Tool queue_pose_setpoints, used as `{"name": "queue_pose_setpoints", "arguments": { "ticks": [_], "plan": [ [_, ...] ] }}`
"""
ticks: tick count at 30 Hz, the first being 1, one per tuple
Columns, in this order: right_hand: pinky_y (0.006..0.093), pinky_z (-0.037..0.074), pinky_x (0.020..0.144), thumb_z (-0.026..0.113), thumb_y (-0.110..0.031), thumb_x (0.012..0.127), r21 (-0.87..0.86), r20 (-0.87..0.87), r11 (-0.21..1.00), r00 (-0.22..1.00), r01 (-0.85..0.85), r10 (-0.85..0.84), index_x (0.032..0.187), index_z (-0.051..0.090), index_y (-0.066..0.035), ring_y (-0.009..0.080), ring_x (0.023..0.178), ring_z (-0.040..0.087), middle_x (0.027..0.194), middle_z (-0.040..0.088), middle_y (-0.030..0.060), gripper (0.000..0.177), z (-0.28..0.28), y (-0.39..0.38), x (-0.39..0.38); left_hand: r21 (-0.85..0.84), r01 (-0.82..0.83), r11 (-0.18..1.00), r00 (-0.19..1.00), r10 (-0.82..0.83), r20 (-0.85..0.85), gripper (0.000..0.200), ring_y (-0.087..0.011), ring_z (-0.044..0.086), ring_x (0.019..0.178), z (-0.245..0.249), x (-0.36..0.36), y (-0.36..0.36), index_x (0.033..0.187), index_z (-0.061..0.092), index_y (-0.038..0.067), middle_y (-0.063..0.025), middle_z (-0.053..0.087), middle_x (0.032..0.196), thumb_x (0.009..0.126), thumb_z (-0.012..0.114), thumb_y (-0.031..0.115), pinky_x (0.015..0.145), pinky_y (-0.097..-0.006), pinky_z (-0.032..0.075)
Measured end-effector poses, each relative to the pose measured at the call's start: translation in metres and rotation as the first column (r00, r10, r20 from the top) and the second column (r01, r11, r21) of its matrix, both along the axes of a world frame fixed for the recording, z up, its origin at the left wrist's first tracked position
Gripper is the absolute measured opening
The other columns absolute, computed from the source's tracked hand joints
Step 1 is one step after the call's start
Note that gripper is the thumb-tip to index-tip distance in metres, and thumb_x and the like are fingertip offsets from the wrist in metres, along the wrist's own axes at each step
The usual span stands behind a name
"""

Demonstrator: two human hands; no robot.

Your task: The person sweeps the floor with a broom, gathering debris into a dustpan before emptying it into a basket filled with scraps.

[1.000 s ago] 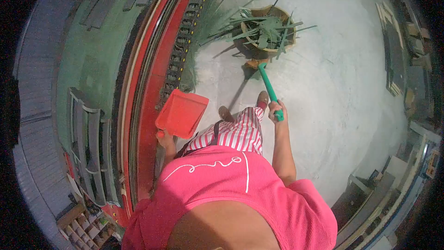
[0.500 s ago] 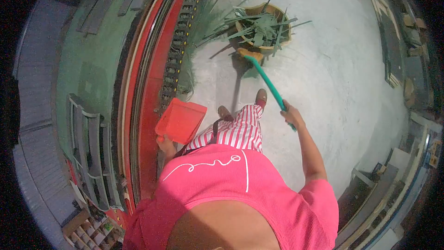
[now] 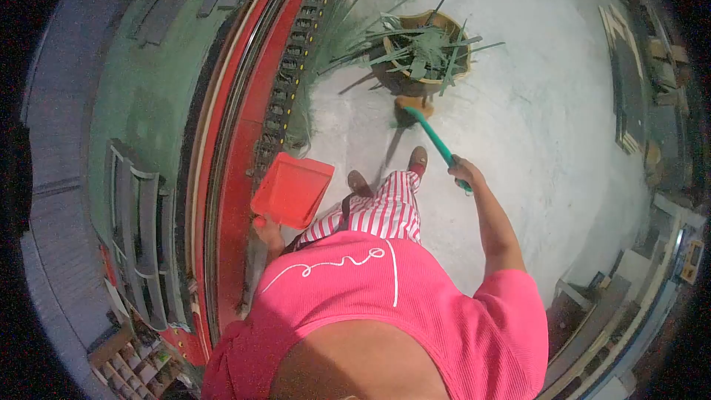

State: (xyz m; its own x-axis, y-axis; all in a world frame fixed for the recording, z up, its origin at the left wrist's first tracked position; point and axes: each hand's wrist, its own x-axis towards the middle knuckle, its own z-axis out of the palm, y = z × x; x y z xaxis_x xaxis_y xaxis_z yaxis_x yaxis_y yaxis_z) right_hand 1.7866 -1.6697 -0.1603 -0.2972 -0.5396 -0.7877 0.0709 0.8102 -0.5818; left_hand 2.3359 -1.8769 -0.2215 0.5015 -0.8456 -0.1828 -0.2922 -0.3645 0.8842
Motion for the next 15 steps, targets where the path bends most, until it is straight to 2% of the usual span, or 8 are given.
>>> {"name": "queue_pose_setpoints", "arguments": {
  "ticks": [1, 2, 3, 5, 8, 12, 14, 15],
  "plan": [
    [0.0279, 0.036, 0.036, 0.05, -0.013, 0.068, 0.079, -0.063, 0.989, 0.99, -0.121, 0.126, 0.115, 0.034, -0.001, 0.0147, 0.042, 0.045, 0.057, 0.045, 0.0062, 0.05, 0.028, 0.0, 0.006, 0.001, -0.006, 1.0, 0.99, 0.006, 0.139, 0.032, -0.0282, 0.05, 0.074, 0.002, -0.001, 0.001, 0.09, 0.044, -0.004, -0.0167, 0.053, 0.082, 0.072, 0.054, 0.02, 0.068, -0.0339, 0.039],
    [0.0279, 0.036, 0.036, 0.05, -0.013, 0.068, 0.082, -0.068, 0.989, 0.989, -0.126, 0.132, 0.115, 0.034, -0.001, 0.0147, 0.042, 0.045, 0.057, 0.045, 0.0062, 0.05, 0.045, 0.003, 0.009, 0.001, -0.012, 1.0, 0.961, 0.011, 0.276, 0.032, -0.0284, 0.05, 0.074, 0.005, -0.002, 0.002, 0.089, 0.045, -0.005, -0.0167, 0.053, 0.081, 0.071, 0.054, 0.021, 0.067, -0.0339, 0.039],
    [0.0276, 0.036, 0.036, 0.05, -0.013, 0.068, 0.088, -0.026, 0.991, 0.994, -0.104, 0.107, 0.117, 0.033, -0.001, 0.0144, 0.042, 0.045, 0.056, 0.045, 0.0059, 0.053, 0.059, 0.007, 0.012, 0.003, -0.017, 1.0, 0.962, 0.015, 0.271, 0.032, -0.0284, 0.05, 0.074, 0.013, -0.005, 0.002, 0.089, 0.045, -0.005, -0.0167, 0.053, 0.081, 0.071, 0.054, 0.021, 0.067, -0.0339, 0.039],
    [0.0273, 0.035, 0.036, 0.05, -0.012, 0.068, 0.094, 0.016, 0.992, 0.996, -0.086, 0.085, 0.119, 0.031, 0.0, 0.0141, 0.041, 0.045, 0.054, 0.044, 0.0057, 0.055, 0.068, 0.01, 0.023, 0.09, 0.017, 0.996, 0.85, -0.061, 0.524, 0.033, -0.0307, 0.052, 0.073, 0.028, -0.009, 0.005, 0.089, 0.045, -0.003, -0.0176, 0.053, 0.08, 0.07, 0.055, 0.023, 0.067, -0.0357, 0.04],
    [0.0259, 0.034, 0.036, 0.049, -0.01, 0.069, 0.011, -0.105, 0.983, 0.977, -0.185, 0.185, 0.124, 0.028, -0.008, 0.0108, 0.041, 0.042, 0.057, 0.043, 0.0021, 0.059, 0.059, 0.003, 0.037, 0.153, -0.068, 0.986, 0.886, -0.011, 0.464, 0.034, -0.0339, 0.052, 0.071, -0.004, 0.01, 0.003, 0.09, 0.046, -0.002, -0.0189, 0.054, 0.082, 0.069, 0.055, 0.024, 0.065, -0.0379, 0.04],
    [0.028, 0.036, 0.037, 0.05, -0.013, 0.069, -0.005, -0.289, 0.981, 0.939, -0.196, 0.186, 0.113, 0.035, -0.005, 0.0144, 0.041, 0.044, 0.055, 0.046, 0.0061, 0.048, 0.016, -0.061, 0.043, 0.076, -0.009, 0.997, 0.879, -0.028, 0.477, 0.035, -0.0359, 0.053, 0.071, -0.012, 0.012, -0.002, 0.092, 0.047, 0.0, -0.02, 0.054, 0.085, 0.069, 0.054, 0.026, 0.064, -0.039, 0.041],
    [0.0298, 0.039, 0.039, 0.049, -0.015, 0.068, -0.027, -0.495, 0.945, 0.825, -0.326, 0.271, 0.109, 0.038, -0.004, 0.018, 0.044, 0.05, 0.057, 0.05, 0.0098, 0.043, -0.043, -0.077, 0.031, 0.074, 0.052, 0.996, 0.971, -0.068, 0.227, 0.037, -0.0352, 0.053, 0.073, -0.016, 0.015, -0.01, 0.093, 0.046, 0.0, -0.0196, 0.054, 0.086, 0.069, 0.055, 0.027, 0.065, -0.0387, 0.041],
    [0.0298, 0.039, 0.039, 0.049, -0.015, 0.068, -0.036, -0.495, 0.946, 0.828, -0.323, 0.263, 0.109, 0.038, -0.004, 0.018, 0.044, 0.05, 0.057, 0.05, 0.0098, 0.043, -0.049, -0.087, 0.03, 0.068, 0.071, 0.995, 0.987, -0.08, 0.141, 0.038, -0.035, 0.053, 0.073, -0.009, 0.012, -0.014, 0.093, 0.046, 0.0, -0.0195, 0.054, 0.086, 0.069, 0.055, 0.028, 0.066, -0.0386, 0.041]
  ]
}}
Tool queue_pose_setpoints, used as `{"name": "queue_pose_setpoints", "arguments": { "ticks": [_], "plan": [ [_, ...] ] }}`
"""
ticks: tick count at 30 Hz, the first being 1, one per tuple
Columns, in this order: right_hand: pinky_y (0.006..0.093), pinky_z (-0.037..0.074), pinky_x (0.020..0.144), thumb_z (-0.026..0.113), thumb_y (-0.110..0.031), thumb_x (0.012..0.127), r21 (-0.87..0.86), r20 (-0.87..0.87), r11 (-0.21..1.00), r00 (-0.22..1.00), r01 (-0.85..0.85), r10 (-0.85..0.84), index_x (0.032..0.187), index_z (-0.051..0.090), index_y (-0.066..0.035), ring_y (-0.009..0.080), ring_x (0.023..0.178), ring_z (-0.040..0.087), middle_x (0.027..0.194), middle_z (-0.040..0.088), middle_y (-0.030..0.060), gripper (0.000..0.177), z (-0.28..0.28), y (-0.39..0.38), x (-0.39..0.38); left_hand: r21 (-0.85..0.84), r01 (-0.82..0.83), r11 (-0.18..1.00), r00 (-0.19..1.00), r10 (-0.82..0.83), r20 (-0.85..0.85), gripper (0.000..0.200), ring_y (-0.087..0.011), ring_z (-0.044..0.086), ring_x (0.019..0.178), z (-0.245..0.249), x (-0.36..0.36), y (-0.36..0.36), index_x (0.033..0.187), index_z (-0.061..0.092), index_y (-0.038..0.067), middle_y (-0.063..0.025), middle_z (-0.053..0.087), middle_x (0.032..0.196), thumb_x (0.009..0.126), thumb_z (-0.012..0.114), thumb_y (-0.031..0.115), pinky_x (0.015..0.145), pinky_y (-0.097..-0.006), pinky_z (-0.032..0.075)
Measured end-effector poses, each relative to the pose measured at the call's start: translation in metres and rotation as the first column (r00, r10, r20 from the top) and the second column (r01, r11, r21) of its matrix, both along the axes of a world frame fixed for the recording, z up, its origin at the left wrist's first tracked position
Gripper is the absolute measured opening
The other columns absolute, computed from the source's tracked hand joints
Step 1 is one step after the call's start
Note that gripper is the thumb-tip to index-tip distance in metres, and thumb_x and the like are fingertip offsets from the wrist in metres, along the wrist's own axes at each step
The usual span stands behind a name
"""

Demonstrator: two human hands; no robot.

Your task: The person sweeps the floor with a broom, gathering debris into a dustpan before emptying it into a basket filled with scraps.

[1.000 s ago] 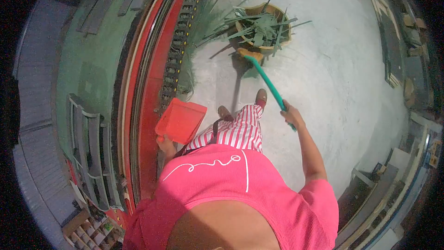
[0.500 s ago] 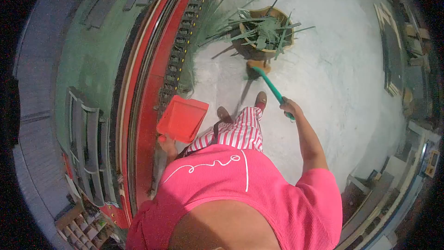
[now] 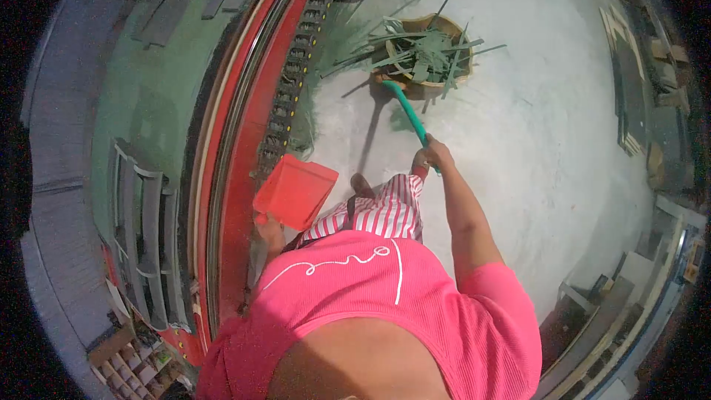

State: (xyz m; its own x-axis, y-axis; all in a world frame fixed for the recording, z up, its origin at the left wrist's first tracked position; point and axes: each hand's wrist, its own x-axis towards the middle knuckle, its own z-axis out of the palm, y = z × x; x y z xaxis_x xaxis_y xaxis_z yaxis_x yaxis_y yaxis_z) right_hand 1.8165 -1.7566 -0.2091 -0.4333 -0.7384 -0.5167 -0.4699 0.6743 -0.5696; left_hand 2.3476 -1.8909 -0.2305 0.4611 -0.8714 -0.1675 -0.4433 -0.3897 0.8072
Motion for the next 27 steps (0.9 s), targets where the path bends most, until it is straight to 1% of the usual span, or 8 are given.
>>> {"name": "queue_pose_setpoints", "arguments": {
  "ticks": [2, 5, 8, 12, 15, 21, 25, 27],
  "plan": [
    [0.031, 0.041, 0.042, 0.047, -0.016, 0.068, 0.179, -0.068, 0.984, 0.998, 0.002, 0.011, 0.11, 0.038, -0.006, 0.0201, 0.048, 0.053, 0.061, 0.054, 0.012, 0.044, -0.006, -0.018, 0.004, 0.02, 0.04, 0.999, 0.919, -0.044, 0.393, 0.039, -0.0342, 0.053, 0.075, 0.053, -0.032, 0.0, 0.094, 0.046, 0.0, -0.019, 0.054, 0.086, 0.069, 0.055, 0.028, 0.066, -0.0389, 0.041],
    [0.0316, 0.042, 0.042, 0.046, -0.016, 0.068, 0.263, -0.006, 0.965, 1.0, -0.01, 0.012, 0.11, 0.038, -0.007, 0.0209, 0.049, 0.054, 0.063, 0.055, 0.0126, 0.044, 0.004, -0.011, 0.006, -0.069, 0.01, 0.998, 0.995, -0.004, 0.099, 0.038, -0.0334, 0.053, 0.076, 0.023, -0.017, -0.003, 0.093, 0.046, 0.0, -0.0188, 0.054, 0.086, 0.069, 0.055, 0.027, 0.067, -0.0388, 0.04],
    [0.0312, 0.041, 0.042, 0.048, -0.016, 0.067, 0.323, 0.043, 0.946, 0.999, -0.017, 0.004, 0.11, 0.038, -0.007, 0.0202, 0.048, 0.054, 0.062, 0.054, 0.0117, 0.045, 0.052, 0.026, 0.021, -0.036, -0.044, 0.998, 0.948, 0.053, 0.315, 0.037, -0.0335, 0.053, 0.075, 0.053, -0.038, 0.003, 0.092, 0.047, 0.0, -0.0188, 0.054, 0.086, 0.068, 0.055, 0.027, 0.067, -0.0386, 0.04],
    [0.0286, 0.037, 0.038, 0.05, -0.015, 0.067, 0.237, 0.321, 0.963, 0.925, 0.13, -0.204, 0.112, 0.037, -0.003, 0.0147, 0.042, 0.045, 0.056, 0.046, 0.0054, 0.048, 0.072, 0.088, 0.028, 0.074, -0.135, 0.988, 0.989, 0.129, 0.072, 0.034, -0.0337, 0.052, 0.076, 0.033, -0.027, 0.006, 0.089, 0.047, 0.001, -0.0192, 0.054, 0.087, 0.068, 0.055, 0.027, 0.068, -0.0388, 0.04],
    [0.0274, 0.036, 0.037, 0.049, -0.016, 0.071, 0.252, 0.429, 0.935, 0.837, 0.25, -0.34, 0.122, 0.028, -0.008, 0.0132, 0.041, 0.044, 0.053, 0.043, 0.0034, 0.056, 0.114, 0.107, 0.057, 0.043, -0.099, 0.994, 0.933, 0.078, 0.352, 0.032, -0.0341, 0.053, 0.076, 0.062, -0.04, 0.01, 0.087, 0.046, 0.001, -0.0195, 0.054, 0.086, 0.068, 0.054, 0.025, 0.066, -0.0394, 0.04],
    [0.021, 0.035, 0.034, 0.05, -0.016, 0.075, 0.283, 0.862, 0.879, 0.3, 0.385, -0.409, 0.123, 0.024, -0.017, 0.009, 0.039, 0.041, 0.054, 0.043, 0.0035, 0.055, 0.124, 0.065, 0.089, 0.017, -0.019, 1.0, 0.944, 0.012, 0.328, 0.032, -0.0341, 0.053, 0.07, 0.007, -0.014, 0.002, 0.088, 0.046, 0.001, -0.0182, 0.054, 0.081, 0.068, 0.054, 0.026, 0.063, -0.0396, 0.041],
    [0.0195, 0.04, 0.034, 0.052, -0.019, 0.076, 0.727, 0.687, 0.543, -0.45, 0.421, -0.571, 0.083, 0.043, 0.001, 0.0095, 0.038, 0.043, 0.054, 0.044, 0.0036, 0.023, 0.077, 0.002, 0.101, 0.053, 0.029, 0.998, 0.934, -0.046, 0.355, 0.036, -0.0332, 0.053, 0.072, 0.024, -0.027, -0.015, 0.091, 0.046, 0.0, -0.0181, 0.055, 0.081, 0.069, 0.054, 0.029, 0.064, -0.0388, 0.042],
    [0.0194, 0.041, 0.035, 0.053, -0.019, 0.075, 0.734, 0.657, 0.593, -0.57, 0.332, -0.493, 0.076, 0.041, 0.001, 0.0103, 0.039, 0.045, 0.054, 0.045, 0.0044, 0.023, 0.05, -0.021, 0.098, 0.047, 0.07, 0.996, 0.943, -0.081, 0.322, 0.038, -0.033, 0.054, 0.073, 0.027, -0.029, -0.021, 0.091, 0.046, 0.0, -0.0183, 0.055, 0.082, 0.069, 0.054, 0.03, 0.065, -0.0388, 0.042]
  ]
}}
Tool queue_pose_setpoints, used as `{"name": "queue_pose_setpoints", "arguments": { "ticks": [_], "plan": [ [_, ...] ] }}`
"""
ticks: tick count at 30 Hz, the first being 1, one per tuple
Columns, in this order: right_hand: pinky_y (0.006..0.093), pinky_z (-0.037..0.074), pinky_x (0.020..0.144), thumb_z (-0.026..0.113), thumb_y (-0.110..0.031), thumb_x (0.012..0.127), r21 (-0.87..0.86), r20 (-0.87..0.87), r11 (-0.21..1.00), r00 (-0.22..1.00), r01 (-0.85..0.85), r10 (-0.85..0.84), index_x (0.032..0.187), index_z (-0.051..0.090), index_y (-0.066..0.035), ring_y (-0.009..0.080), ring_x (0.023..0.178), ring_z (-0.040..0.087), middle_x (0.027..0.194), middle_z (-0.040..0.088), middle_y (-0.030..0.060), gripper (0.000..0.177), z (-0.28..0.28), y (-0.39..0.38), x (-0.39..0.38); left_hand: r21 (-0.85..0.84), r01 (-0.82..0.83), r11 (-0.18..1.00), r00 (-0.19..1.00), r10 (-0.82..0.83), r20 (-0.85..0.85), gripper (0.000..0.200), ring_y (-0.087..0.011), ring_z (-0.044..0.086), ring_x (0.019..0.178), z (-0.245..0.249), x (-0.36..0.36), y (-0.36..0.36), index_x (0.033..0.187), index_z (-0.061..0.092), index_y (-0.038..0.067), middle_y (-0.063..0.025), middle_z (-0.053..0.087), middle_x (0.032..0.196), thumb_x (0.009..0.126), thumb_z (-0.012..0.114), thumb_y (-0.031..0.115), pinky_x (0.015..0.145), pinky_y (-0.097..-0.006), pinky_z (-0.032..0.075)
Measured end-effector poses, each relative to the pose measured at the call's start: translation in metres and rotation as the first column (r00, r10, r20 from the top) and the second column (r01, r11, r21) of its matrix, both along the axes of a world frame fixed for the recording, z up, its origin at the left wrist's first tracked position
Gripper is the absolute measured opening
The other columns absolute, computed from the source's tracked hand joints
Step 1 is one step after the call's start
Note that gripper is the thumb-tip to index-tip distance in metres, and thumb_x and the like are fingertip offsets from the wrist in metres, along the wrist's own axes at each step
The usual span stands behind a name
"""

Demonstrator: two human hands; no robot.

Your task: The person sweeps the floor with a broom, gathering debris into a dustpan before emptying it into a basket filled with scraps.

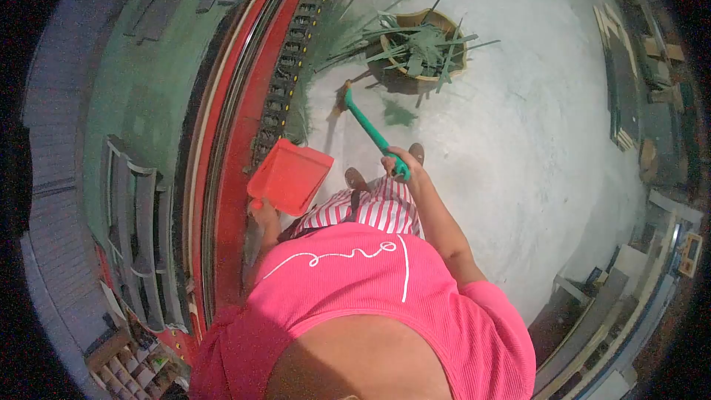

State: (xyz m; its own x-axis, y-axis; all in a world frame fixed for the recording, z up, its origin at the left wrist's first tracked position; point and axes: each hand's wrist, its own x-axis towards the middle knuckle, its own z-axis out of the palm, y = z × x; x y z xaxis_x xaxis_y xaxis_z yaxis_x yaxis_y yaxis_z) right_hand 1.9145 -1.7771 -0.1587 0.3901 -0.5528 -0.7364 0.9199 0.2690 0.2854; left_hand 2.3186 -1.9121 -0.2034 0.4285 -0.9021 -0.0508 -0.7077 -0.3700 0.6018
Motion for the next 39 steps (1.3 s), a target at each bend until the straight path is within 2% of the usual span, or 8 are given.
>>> {"name": "queue_pose_setpoints", "arguments": {
  "ticks": [6, 9, 12, 14, 17, 33, 36, 39],
  "plan": [
    [0.02, 0.041, 0.041, 0.05, -0.023, 0.076, -0.047, 0.111, 0.973, 0.969, 0.227, -0.221, 0.066, 0.037, -0.003, 0.0083, 0.041, 0.043, 0.051, 0.041, 0.0015, 0.026, -0.032, 0.037, -0.023, -0.015, -0.108, 0.994, 0.992, 0.107, -0.066, 0.038, -0.0338, 0.054, 0.075, 0.027, -0.023, -0.001, 0.092, 0.048, 0.002, -0.0179, 0.055, 0.086, 0.068, 0.058, 0.03, 0.066, -0.0392, 0.042],
    [0.0199, 0.041, 0.042, 0.049, -0.023, 0.076, 0.01, 0.083, 0.952, 0.949, 0.306, -0.305, 0.065, 0.037, -0.004, 0.0078, 0.041, 0.042, 0.051, 0.041, 0.0008, 0.025, -0.015, 0.08, -0.029, -0.02, -0.102, 0.995, 0.994, 0.103, 0.04, 0.036, -0.0339, 0.054, 0.075, -0.019, 0.0, -0.001, 0.093, 0.048, 0.004, -0.0176, 0.055, 0.086, 0.067, 0.059, 0.028, 0.066, -0.0394, 0.042],
    [0.0197, 0.04, 0.041, 0.05, -0.023, 0.076, 0.034, 0.18, 0.931, 0.914, 0.362, -0.362, 0.065, 0.037, -0.004, 0.0078, 0.041, 0.042, 0.052, 0.041, 0.0003, 0.025, -0.012, 0.117, -0.033, -0.05, -0.124, 0.991, 0.969, 0.109, -0.222, 0.037, -0.0338, 0.054, 0.075, -0.067, 0.022, 0.002, 0.093, 0.048, 0.005, -0.0179, 0.055, 0.085, 0.067, 0.058, 0.028, 0.065, -0.0402, 0.042],
    [0.0197, 0.04, 0.04, 0.05, -0.023, 0.076, 0.051, 0.206, 0.921, 0.898, 0.386, -0.388, 0.065, 0.037, -0.005, 0.0079, 0.04, 0.042, 0.052, 0.041, 0.0004, 0.025, -0.011, 0.135, -0.034, 0.022, -0.086, 0.996, 0.995, 0.084, 0.05, 0.036, -0.0334, 0.054, 0.075, -0.005, -0.006, 0.008, 0.092, 0.048, 0.005, -0.0181, 0.055, 0.084, 0.066, 0.057, 0.028, 0.065, -0.0408, 0.042],
    [0.0175, 0.039, 0.036, 0.05, -0.02, 0.076, 0.06, 0.178, 0.898, 0.88, 0.436, -0.44, 0.073, 0.037, -0.001, 0.007, 0.04, 0.043, 0.06, 0.044, 0.004, 0.023, 0.003, 0.15, -0.029, 0.053, -0.078, 0.996, 0.996, 0.076, 0.042, 0.037, -0.0333, 0.054, 0.075, 0.0, -0.01, 0.006, 0.092, 0.047, 0.005, -0.0179, 0.055, 0.083, 0.065, 0.057, 0.028, 0.065, -0.0411, 0.042],
    [0.0165, 0.034, 0.034, 0.047, -0.018, 0.08, -0.002, -0.232, 0.956, 0.93, -0.293, 0.285, 0.084, 0.036, -0.01, 0.0067, 0.043, 0.04, 0.06, 0.042, 0.0027, 0.015, 0.005, 0.08, 0.001, 0.115, -0.048, 0.992, 0.995, 0.037, 0.097, 0.04, -0.0346, 0.054, 0.077, -0.001, -0.012, -0.005, 0.098, 0.046, 0.009, -0.0168, 0.055, 0.087, 0.067, 0.056, 0.032, 0.066, -0.0425, 0.042],
    [0.0161, 0.034, 0.034, 0.047, -0.018, 0.08, 0.009, -0.296, 0.952, 0.908, -0.307, 0.296, 0.084, 0.036, -0.014, 0.0063, 0.043, 0.039, 0.058, 0.041, 0.0019, 0.012, 0.018, 0.098, -0.023, 0.136, -0.117, 0.984, 0.983, 0.134, -0.127, 0.04, -0.0349, 0.054, 0.077, -0.025, 0.001, -0.005, 0.098, 0.045, 0.009, -0.0167, 0.055, 0.087, 0.067, 0.056, 0.032, 0.066, -0.0422, 0.042],
    [0.0157, 0.033, 0.033, 0.047, -0.02, 0.079, 0.041, -0.294, 0.955, 0.91, -0.294, 0.292, 0.081, 0.036, -0.014, 0.0053, 0.042, 0.038, 0.057, 0.04, 0.0014, 0.013, 0.013, 0.122, -0.054, 0.135, -0.148, 0.98, 0.986, 0.135, 0.098, 0.04, -0.0345, 0.053, 0.078, -0.014, -0.003, 0.002, 0.097, 0.045, 0.008, -0.017, 0.055, 0.086, 0.067, 0.056, 0.031, 0.066, -0.0413, 0.042]
  ]
}}
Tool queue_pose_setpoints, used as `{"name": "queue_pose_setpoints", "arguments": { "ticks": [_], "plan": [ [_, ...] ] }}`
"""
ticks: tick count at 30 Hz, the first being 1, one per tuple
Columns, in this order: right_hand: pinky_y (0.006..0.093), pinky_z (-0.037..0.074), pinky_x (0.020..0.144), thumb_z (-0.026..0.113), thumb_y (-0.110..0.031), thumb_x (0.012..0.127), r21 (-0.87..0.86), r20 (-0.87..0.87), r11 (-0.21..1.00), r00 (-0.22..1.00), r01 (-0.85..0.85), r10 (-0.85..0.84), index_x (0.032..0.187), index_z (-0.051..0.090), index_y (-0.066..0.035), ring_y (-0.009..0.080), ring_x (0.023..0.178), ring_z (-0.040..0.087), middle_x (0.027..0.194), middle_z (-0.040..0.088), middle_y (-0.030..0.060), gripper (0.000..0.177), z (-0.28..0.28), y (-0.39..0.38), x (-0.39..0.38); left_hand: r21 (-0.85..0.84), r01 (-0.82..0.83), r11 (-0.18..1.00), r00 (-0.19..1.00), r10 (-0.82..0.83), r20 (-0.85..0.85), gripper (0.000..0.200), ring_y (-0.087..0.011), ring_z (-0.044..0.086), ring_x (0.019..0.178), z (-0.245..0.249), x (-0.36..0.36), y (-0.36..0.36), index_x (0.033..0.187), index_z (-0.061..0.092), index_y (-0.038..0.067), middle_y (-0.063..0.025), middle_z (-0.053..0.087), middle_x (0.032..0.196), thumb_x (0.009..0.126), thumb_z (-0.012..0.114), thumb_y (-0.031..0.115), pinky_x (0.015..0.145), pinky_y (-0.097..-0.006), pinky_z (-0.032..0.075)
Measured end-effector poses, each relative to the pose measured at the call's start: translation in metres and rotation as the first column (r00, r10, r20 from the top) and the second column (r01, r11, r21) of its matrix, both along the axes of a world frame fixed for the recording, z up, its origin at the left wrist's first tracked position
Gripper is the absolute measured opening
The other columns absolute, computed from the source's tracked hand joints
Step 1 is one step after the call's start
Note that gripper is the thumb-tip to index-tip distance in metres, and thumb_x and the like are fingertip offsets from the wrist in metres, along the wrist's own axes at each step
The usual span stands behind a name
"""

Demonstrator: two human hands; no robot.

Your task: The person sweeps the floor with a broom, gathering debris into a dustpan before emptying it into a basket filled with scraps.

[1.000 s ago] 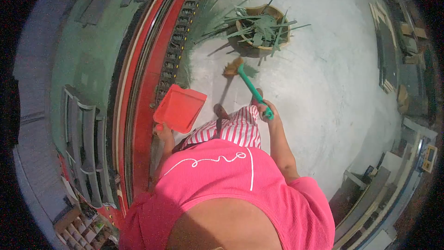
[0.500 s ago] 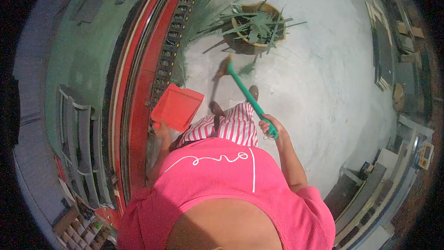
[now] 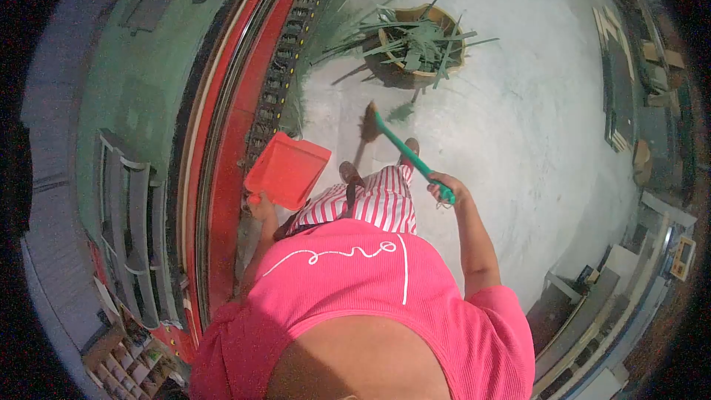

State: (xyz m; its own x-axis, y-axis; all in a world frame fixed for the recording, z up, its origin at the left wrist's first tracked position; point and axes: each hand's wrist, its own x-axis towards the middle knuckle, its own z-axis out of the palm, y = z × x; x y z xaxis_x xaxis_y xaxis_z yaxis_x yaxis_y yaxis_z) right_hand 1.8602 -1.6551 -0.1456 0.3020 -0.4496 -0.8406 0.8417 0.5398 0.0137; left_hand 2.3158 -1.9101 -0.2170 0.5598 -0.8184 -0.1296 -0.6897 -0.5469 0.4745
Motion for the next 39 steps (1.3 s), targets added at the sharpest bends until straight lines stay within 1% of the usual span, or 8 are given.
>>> {"name": "queue_pose_setpoints", "arguments": {
  "ticks": [2, 12, 18, 21, 25, 30, 36, 39],
  "plan": [
    [0.0154, 0.033, 0.032, 0.047, -0.021, 0.079, 0.031, 0.004, 0.999, 1.0, 0.023, -0.024, 0.08, 0.035, -0.013, 0.0047, 0.041, 0.038, 0.057, 0.039, 0.0012, 0.014, 0.0, 0.01, -0.013, -0.158, 0.099, 0.983, 0.987, -0.117, -0.112, 0.039, -0.0344, 0.053, 0.078, -0.007, 0.009, 0.001, 0.095, 0.045, 0.006, -0.0179, 0.055, 0.085, 0.067, 0.057, 0.031, 0.065, -0.0409, 0.043],
    [0.0137, 0.03, 0.031, 0.047, -0.02, 0.08, 0.089, -0.106, 0.985, 0.985, 0.15, -0.14, 0.085, 0.032, -0.016, 0.003, 0.041, 0.035, 0.058, 0.038, 0.0004, 0.016, 0.041, 0.023, -0.004, -0.111, 0.065, 0.992, 0.997, -0.069, -0.033, 0.038, -0.0345, 0.053, 0.073, 0.012, 0.002, 0.008, 0.095, 0.046, 0.005, -0.0183, 0.055, 0.082, 0.066, 0.058, 0.026, 0.067, -0.0385, 0.042],
    [0.0142, 0.031, 0.03, 0.048, -0.021, 0.08, -0.014, 0.118, 0.98, 0.974, 0.198, -0.195, 0.083, 0.034, -0.009, 0.0038, 0.04, 0.038, 0.059, 0.04, 0.0014, 0.019, 0.03, -0.032, 0.033, -0.106, 0.124, 0.987, 0.99, -0.13, -0.058, 0.036, -0.0319, 0.054, 0.072, 0.004, -0.005, -0.001, 0.095, 0.046, 0.005, -0.0179, 0.055, 0.084, 0.067, 0.057, 0.026, 0.066, -0.0381, 0.042],
    [0.0145, 0.032, 0.03, 0.049, -0.023, 0.079, -0.048, 0.188, 0.985, 0.97, 0.167, -0.155, 0.076, 0.035, -0.005, 0.0035, 0.04, 0.038, 0.059, 0.04, 0.0013, 0.024, 0.001, -0.079, 0.045, -0.131, 0.049, 0.99, 0.955, -0.085, -0.283, 0.036, -0.0305, 0.054, 0.073, -0.025, 0.006, -0.011, 0.094, 0.047, 0.004, -0.0172, 0.055, 0.083, 0.068, 0.057, 0.027, 0.066, -0.0375, 0.042],
    [0.0163, 0.035, 0.031, 0.049, -0.02, 0.079, -0.089, 0.409, 0.991, 0.911, 0.101, -0.056, 0.077, 0.034, -0.002, 0.0052, 0.04, 0.04, 0.058, 0.041, 0.0023, 0.024, -0.013, -0.134, 0.045, -0.171, 0.19, 0.967, 0.968, -0.214, -0.132, 0.035, -0.0316, 0.054, 0.073, 0.021, -0.021, -0.009, 0.092, 0.047, 0.004, -0.0172, 0.055, 0.083, 0.068, 0.058, 0.027, 0.067, -0.0381, 0.041],
    [0.0174, 0.039, 0.037, 0.051, -0.02, 0.077, 0.081, 0.408, 0.901, 0.81, 0.427, -0.421, 0.065, 0.036, -0.004, 0.0062, 0.039, 0.04, 0.054, 0.04, 0.001, 0.025, -0.038, -0.144, 0.021, -0.179, 0.153, 0.972, 0.983, -0.169, -0.077, 0.035, -0.0326, 0.053, 0.076, 0.029, -0.019, -0.01, 0.092, 0.047, 0.003, -0.017, 0.055, 0.085, 0.068, 0.058, 0.026, 0.068, -0.039, 0.041],
    [0.0196, 0.043, 0.04, 0.048, -0.02, 0.077, -0.006, 0.48, 0.728, 0.641, 0.685, -0.599, 0.066, 0.039, -0.001, 0.0076, 0.039, 0.043, 0.054, 0.042, 0.0031, 0.024, -0.04, -0.061, -0.03, -0.258, 0.111, 0.96, 0.983, -0.145, -0.116, 0.035, -0.0319, 0.052, 0.079, 0.019, -0.004, 0.005, 0.093, 0.047, 0.002, -0.0172, 0.054, 0.086, 0.067, 0.057, 0.024, 0.069, -0.0381, 0.04],
    [0.0215, 0.044, 0.041, 0.047, -0.023, 0.077, 0.023, 0.423, 0.673, 0.603, 0.739, -0.677, 0.065, 0.04, -0.002, 0.0088, 0.038, 0.042, 0.053, 0.043, 0.0021, 0.025, -0.031, -0.032, -0.03, -0.07, 0.03, 0.997, 0.995, -0.037, -0.092, 0.036, -0.0325, 0.053, 0.078, 0.02, -0.003, 0.006, 0.094, 0.046, 0.002, -0.0173, 0.054, 0.086, 0.067, 0.057, 0.023, 0.068, -0.038, 0.041]
  ]
}}
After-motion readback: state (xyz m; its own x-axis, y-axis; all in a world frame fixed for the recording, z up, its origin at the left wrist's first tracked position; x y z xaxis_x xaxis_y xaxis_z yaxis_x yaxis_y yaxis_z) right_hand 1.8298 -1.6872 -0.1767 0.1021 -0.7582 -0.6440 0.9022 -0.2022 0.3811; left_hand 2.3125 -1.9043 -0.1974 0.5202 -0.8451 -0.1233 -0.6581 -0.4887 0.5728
